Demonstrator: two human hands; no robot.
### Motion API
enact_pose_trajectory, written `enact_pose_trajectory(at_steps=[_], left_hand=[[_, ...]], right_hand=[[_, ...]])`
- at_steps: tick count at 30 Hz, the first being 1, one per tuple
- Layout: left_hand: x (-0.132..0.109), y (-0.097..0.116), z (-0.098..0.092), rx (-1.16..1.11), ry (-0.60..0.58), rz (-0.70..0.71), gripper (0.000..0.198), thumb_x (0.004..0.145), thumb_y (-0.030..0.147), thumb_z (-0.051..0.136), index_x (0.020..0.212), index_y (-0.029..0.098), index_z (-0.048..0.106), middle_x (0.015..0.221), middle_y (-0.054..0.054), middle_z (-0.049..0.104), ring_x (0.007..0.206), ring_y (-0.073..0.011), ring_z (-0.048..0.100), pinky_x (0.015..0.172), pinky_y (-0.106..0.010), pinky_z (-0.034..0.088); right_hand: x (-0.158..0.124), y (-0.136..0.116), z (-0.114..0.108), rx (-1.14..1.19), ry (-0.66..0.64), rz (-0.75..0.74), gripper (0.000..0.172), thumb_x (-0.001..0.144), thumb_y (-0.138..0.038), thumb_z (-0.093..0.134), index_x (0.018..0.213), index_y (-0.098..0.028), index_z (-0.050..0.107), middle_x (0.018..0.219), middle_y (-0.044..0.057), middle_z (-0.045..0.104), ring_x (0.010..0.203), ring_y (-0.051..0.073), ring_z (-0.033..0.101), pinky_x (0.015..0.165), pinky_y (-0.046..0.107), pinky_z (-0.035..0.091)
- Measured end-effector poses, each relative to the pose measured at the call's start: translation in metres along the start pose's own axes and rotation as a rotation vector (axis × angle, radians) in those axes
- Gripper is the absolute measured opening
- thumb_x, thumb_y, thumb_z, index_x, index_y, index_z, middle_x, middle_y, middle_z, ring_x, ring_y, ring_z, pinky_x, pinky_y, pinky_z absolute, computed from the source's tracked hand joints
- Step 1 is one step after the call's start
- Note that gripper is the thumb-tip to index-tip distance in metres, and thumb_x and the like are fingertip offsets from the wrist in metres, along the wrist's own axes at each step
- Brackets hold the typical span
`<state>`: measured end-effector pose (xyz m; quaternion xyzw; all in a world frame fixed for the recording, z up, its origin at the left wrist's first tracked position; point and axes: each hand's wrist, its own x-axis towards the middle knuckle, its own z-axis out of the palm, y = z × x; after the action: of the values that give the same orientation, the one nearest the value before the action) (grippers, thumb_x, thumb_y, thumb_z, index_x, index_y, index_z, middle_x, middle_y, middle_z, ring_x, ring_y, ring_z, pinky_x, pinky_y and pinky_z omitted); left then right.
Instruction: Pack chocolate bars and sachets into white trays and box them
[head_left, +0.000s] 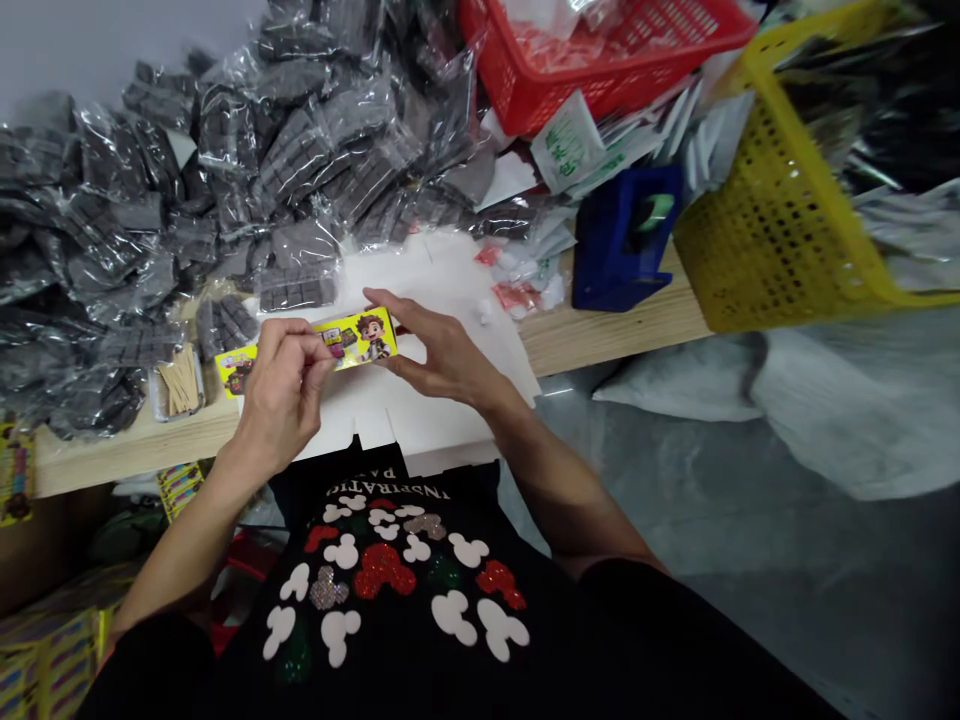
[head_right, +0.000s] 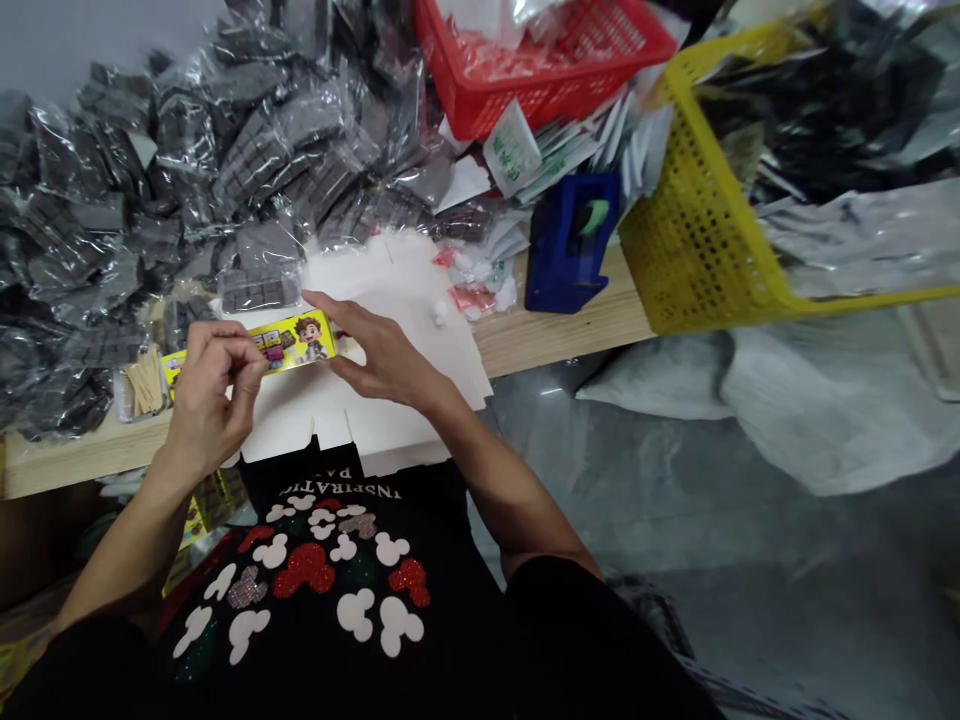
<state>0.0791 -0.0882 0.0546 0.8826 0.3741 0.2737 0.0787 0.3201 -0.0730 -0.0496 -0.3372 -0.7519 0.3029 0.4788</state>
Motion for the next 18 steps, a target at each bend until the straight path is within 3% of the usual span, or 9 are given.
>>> enact_pose_trajectory(at_steps=[4, 8, 10, 15, 18], left_hand=[[0.002, -0.001, 0.008, 0.021, 0.052, -0.020, 0.024, 0.104, 0.032, 0.072, 0.124, 0.021, 0.066, 0.116, -0.009, 0.062, 0.108, -0.0225, 0.065, 0.088, -0.036, 0.059], [0.004, -0.001, 0.011, 0.025, 0.083, -0.039, 0.004, 0.102, 0.023, 0.071, 0.105, 0.020, 0.072, 0.106, -0.006, 0.062, 0.098, -0.0197, 0.065, 0.083, -0.034, 0.057], [0.006, 0.004, 0.010, 0.089, 0.042, -0.046, 0.006, 0.104, 0.022, 0.067, 0.100, 0.019, 0.071, 0.104, -0.007, 0.062, 0.095, -0.0211, 0.062, 0.082, -0.035, 0.055], [0.008, 0.014, 0.013, 0.317, -0.193, -0.090, 0.017, 0.105, 0.015, 0.050, 0.099, 0.017, 0.066, 0.108, -0.014, 0.063, 0.097, -0.0283, 0.058, 0.083, -0.043, 0.052], [0.005, 0.002, 0.008, 0.257, -0.157, -0.064, 0.016, 0.105, 0.015, 0.049, 0.099, 0.018, 0.064, 0.108, -0.014, 0.064, 0.099, -0.0287, 0.060, 0.086, -0.044, 0.053]], right_hand=[[0.001, 0.000, -0.001, -0.007, -0.019, 0.001, 0.074, 0.103, -0.038, 0.065, 0.171, -0.030, 0.038, 0.159, 0.010, 0.062, 0.134, 0.030, 0.068, 0.108, 0.054, 0.064], [0.001, 0.000, -0.001, -0.027, -0.032, 0.020, 0.074, 0.103, -0.040, 0.065, 0.171, -0.030, 0.038, 0.155, 0.011, 0.065, 0.127, 0.029, 0.070, 0.105, 0.054, 0.066], [0.000, -0.001, -0.001, -0.031, -0.030, 0.017, 0.073, 0.103, -0.040, 0.065, 0.171, -0.031, 0.038, 0.153, 0.010, 0.066, 0.125, 0.029, 0.071, 0.103, 0.053, 0.067], [-0.004, -0.002, -0.001, -0.029, -0.029, 0.001, 0.073, 0.104, -0.040, 0.064, 0.171, -0.032, 0.038, 0.158, 0.010, 0.062, 0.130, 0.030, 0.069, 0.106, 0.055, 0.066], [-0.003, 0.000, -0.001, -0.033, -0.031, 0.011, 0.075, 0.105, -0.044, 0.062, 0.173, -0.031, 0.035, 0.163, 0.011, 0.058, 0.135, 0.030, 0.067, 0.107, 0.054, 0.066]])
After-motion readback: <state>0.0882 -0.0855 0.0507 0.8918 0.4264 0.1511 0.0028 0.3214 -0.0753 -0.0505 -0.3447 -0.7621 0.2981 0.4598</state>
